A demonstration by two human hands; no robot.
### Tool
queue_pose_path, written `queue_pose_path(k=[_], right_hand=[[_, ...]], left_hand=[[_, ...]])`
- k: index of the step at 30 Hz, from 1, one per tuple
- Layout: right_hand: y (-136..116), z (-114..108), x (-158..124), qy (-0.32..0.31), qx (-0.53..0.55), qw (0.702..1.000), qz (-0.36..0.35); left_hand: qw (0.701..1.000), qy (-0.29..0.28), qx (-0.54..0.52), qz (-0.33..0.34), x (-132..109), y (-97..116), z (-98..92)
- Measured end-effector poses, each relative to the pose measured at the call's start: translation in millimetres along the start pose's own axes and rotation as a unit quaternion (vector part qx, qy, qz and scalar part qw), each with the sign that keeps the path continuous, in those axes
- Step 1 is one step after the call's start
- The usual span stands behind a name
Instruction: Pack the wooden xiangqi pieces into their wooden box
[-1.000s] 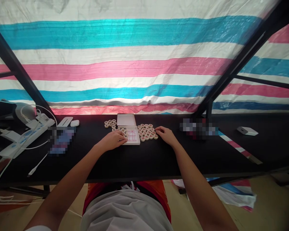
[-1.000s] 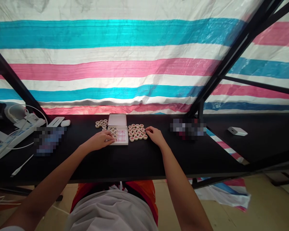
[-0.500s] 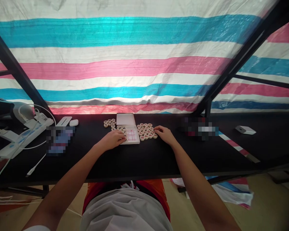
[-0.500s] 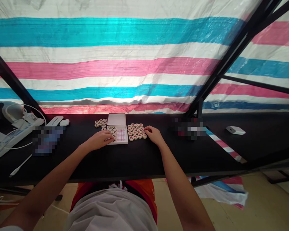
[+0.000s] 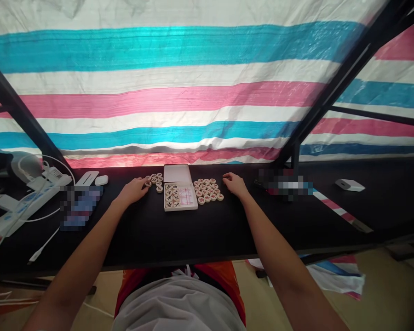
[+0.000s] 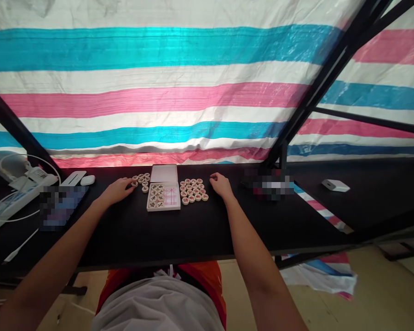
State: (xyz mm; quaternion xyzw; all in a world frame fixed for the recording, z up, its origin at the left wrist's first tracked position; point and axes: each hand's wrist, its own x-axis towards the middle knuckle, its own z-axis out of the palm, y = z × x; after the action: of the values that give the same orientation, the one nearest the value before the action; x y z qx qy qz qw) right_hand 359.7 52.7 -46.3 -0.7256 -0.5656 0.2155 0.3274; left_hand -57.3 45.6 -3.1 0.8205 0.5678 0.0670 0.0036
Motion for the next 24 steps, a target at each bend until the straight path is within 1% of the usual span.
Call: queue_pose_path(k=[3, 7, 10, 11, 13, 14, 16, 17, 18, 19, 22, 24], right_hand=[[3.0, -0.2, -7.4, -0.007, 0.018, 0.999, -0.035], [2.8, -2.2, -12.2, -0.008, 0.026, 0.999, -0.043], [2.4, -1.9, -10.9, -0.012, 0.004, 0.998, -0.055], [2.5, -1.8, -10.2, -0.015, -0.005, 0.998, -0.062], [2.9, -1.6, -9.0, -0.023, -0.021, 0.997, -0.073], [3.3, -1.6, -8.6, -0.026, -0.028, 0.996, -0.075], [4.1, -1.6, -8.2, -0.028, -0.039, 0.996, -0.072], [4.5, -1.6, -8.2, -0.028, -0.042, 0.996, -0.069], [4.9, -1.5, -8.2, -0.027, -0.043, 0.996, -0.067], [5.3, -1.4, -8.2, -0.026, -0.043, 0.996, -0.067], [6.6, -0.8, -7.8, -0.023, -0.038, 0.996, -0.076], [7.5, -0.5, -6.8, -0.021, -0.039, 0.996, -0.083]], left_hand=[[1.000, 0.001, 0.004, -0.023, -3.2, 4.6, -1.3], [0.999, 0.002, 0.007, -0.038, -2.2, 7.7, -3.6], [0.999, -0.003, 0.017, -0.037, -3.7, 8.0, -8.0], [0.999, 0.004, 0.024, -0.035, -5.2, 9.4, -10.1], [0.999, 0.039, 0.023, -0.019, -8.7, 16.8, -14.4], [0.998, 0.063, 0.006, -0.004, -10.1, 23.2, -16.3], [0.992, 0.101, -0.061, 0.042, -10.5, 40.8, -18.3], [0.987, 0.104, -0.101, 0.066, -8.7, 51.4, -18.3], [0.983, 0.095, -0.126, 0.089, -5.3, 62.4, -17.7], [0.981, 0.087, -0.136, 0.112, -0.3, 73.2, -16.5], [0.977, 0.060, -0.103, 0.176, 19.7, 100.3, -10.2], [0.976, 0.038, -0.036, 0.214, 31.6, 111.5, -4.7]])
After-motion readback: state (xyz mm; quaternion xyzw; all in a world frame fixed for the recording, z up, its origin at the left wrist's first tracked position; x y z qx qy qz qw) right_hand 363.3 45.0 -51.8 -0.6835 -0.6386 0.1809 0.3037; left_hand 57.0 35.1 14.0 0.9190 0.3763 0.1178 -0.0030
